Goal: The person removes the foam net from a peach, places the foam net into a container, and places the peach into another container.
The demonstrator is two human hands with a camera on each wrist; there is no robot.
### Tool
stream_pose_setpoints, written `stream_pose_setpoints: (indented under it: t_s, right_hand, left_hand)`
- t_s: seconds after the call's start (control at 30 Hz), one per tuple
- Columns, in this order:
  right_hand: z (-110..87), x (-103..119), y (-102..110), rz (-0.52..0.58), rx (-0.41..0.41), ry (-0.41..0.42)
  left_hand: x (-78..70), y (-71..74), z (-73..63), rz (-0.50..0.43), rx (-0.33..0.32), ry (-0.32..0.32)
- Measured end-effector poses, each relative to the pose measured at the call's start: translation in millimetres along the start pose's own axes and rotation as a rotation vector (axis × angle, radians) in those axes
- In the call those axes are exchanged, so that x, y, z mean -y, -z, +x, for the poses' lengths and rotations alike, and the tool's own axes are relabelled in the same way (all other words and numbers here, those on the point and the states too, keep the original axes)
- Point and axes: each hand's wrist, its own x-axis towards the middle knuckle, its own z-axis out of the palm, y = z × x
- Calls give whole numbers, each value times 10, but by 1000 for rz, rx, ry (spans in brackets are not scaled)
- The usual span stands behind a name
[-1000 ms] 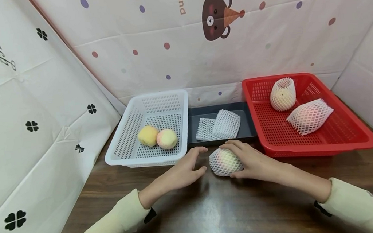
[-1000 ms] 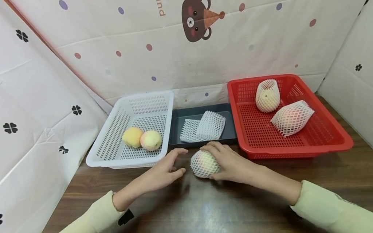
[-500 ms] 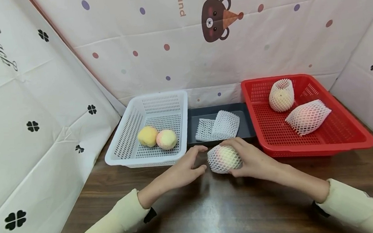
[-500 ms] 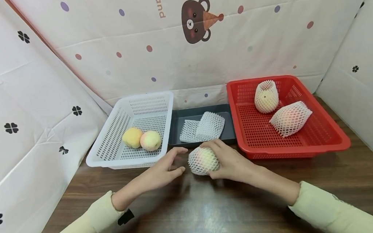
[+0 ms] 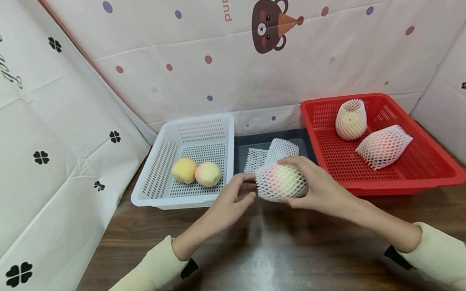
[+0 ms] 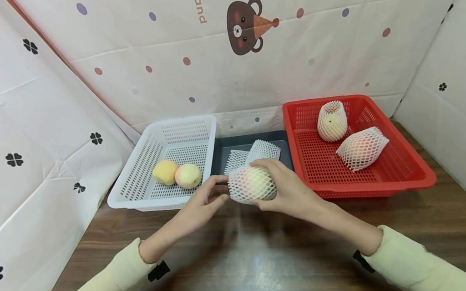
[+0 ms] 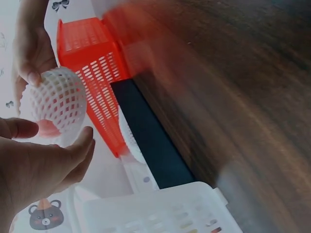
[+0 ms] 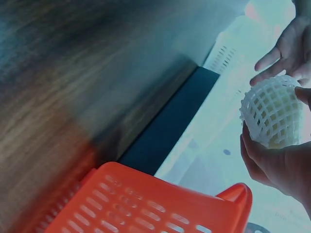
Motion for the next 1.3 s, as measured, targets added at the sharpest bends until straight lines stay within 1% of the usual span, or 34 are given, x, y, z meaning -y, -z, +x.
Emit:
stream_pose_setpoints:
  t_s: [0.1,0.2,0.3,0.4,0.47,0.6,0.7,0.77,0.87,0.97,1.03,1.17,1.23,1.3]
  right_hand:
    - [2,35,34,7,-20,0]
    - [1,63,51,15,-20,-10]
    - [1,93,63,26,-10,-25]
    - [3,113,68,31,-5,-33]
    - [6,126,69,33,-5,-38]
    - [17,143,64,36,-5,-42]
    - [25,153,58,38,-3,-43]
    - [29,157,55,40,-1,-43]
    - [29,159,51,42,2,-45]
    - [25,156,45,35,1,-38]
    - [23,160,39,26,-1,-28]
    - [22,167,27,13,-7,-3]
    - [23,172,22,9,-7,2]
    - [25,179,17,11,-4,4]
  left_hand:
    - [-24,8,32,1,-51,-63]
    - [-38,15,59,2,-107,-110]
    - [-52,15,84,-39,-144,-163]
    - [-61,9,107,-69,-165,-211]
    - [-69,5,115,-58,-186,-228]
    - [-89,-2,119,-31,-221,-240]
    - [-84,-1,122,-56,-206,-265]
    - [-72,-1,128,-84,-178,-290]
    - [-69,-8,139,-116,-129,-306]
    - [-71,-21,150,-109,-98,-298]
    - [-81,-25,153,-96,-82,-281]
    - [-97,-36,162,-68,-68,-259]
    - [-108,-42,168,-52,-68,-262]
    - [-116,-43,175,-38,-70,-278]
